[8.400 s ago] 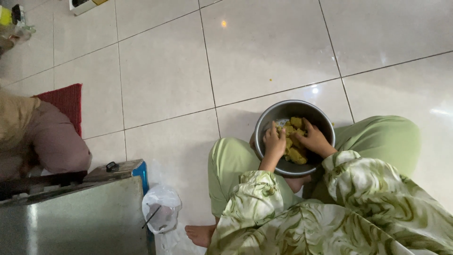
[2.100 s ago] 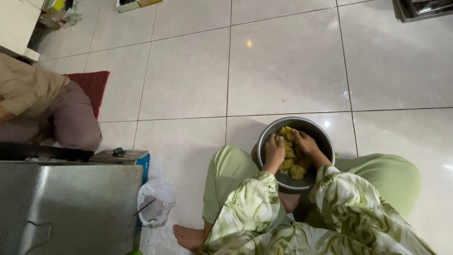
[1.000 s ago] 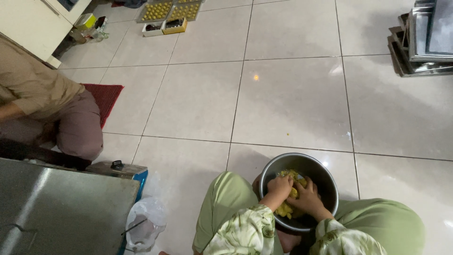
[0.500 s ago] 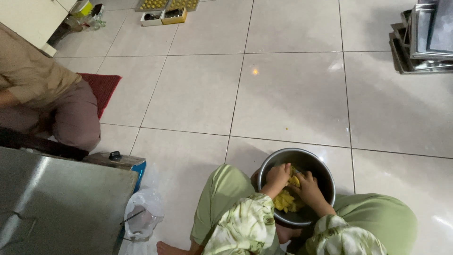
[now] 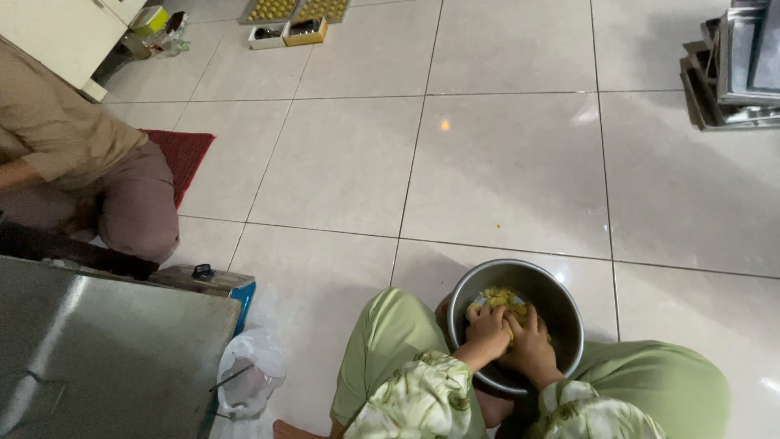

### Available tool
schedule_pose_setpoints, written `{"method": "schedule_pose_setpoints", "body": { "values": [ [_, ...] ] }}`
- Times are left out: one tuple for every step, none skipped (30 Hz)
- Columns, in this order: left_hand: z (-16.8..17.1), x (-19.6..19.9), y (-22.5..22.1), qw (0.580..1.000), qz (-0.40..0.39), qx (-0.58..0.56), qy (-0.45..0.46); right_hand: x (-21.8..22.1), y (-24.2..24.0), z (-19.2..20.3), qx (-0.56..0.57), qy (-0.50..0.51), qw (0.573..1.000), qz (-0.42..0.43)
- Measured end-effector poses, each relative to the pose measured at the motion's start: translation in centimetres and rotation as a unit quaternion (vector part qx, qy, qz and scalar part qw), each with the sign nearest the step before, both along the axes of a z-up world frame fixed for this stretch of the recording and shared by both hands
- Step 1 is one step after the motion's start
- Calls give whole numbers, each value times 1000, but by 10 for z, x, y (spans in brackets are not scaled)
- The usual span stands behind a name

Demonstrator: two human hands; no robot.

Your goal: Kneading a yellow dough in a metal bowl while sitting on the floor.

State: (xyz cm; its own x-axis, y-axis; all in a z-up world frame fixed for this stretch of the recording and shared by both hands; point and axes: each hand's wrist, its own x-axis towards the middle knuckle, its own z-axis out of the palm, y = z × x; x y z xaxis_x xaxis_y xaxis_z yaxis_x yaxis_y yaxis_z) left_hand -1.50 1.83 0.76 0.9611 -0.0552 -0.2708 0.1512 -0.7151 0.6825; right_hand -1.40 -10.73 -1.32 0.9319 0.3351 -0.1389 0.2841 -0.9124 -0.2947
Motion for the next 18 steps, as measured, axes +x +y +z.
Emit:
{"method": "schedule_pose_setpoints", "body": {
  "values": [
    [-5,3,-4,998,19,44,-29,0,2,3,-13,1,1000,-19],
    [-9,8,-10,994,38,87,-60,2,2,6,-27,-1,999,-38],
    [-7,8,-9,994,35,85,-57,7,1,4,-29,3,999,-41],
    [-5,9,-9,990,42,102,-89,12,0,3,-46,54,997,-42],
    [-3,10,-9,984,49,119,-122,17,0,2,-64,104,992,-43],
    [14,13,-5,985,49,118,-118,18,0,3,-65,108,991,-43],
    [31,16,-2,994,37,98,-12,19,-1,4,-44,110,992,-47],
    [48,21,-1,992,24,77,92,22,-3,7,-24,109,992,-53],
    [47,18,1,992,22,75,94,22,-7,10,-26,111,992,-54],
    [45,16,5,996,24,30,81,23,-8,12,-3,101,994,-49],
    [45,14,8,997,26,-15,67,23,-9,15,20,92,995,-43],
    [50,9,11,997,26,-14,67,20,-12,18,22,92,995,-43],
    [56,4,14,996,20,-66,57,17,-14,23,53,89,992,-67],
    [62,5,17,992,14,-116,44,19,-16,27,85,82,989,-91],
    [67,1,19,993,13,-113,39,14,-20,37,88,78,989,-91],
    [72,0,22,987,29,-155,31,13,-23,47,139,61,984,-89],
    [77,-1,25,979,43,-197,22,11,-26,58,189,45,977,-86],
    [61,-3,23,979,46,-197,14,14,-32,42,190,39,978,-80]
  ]
}}
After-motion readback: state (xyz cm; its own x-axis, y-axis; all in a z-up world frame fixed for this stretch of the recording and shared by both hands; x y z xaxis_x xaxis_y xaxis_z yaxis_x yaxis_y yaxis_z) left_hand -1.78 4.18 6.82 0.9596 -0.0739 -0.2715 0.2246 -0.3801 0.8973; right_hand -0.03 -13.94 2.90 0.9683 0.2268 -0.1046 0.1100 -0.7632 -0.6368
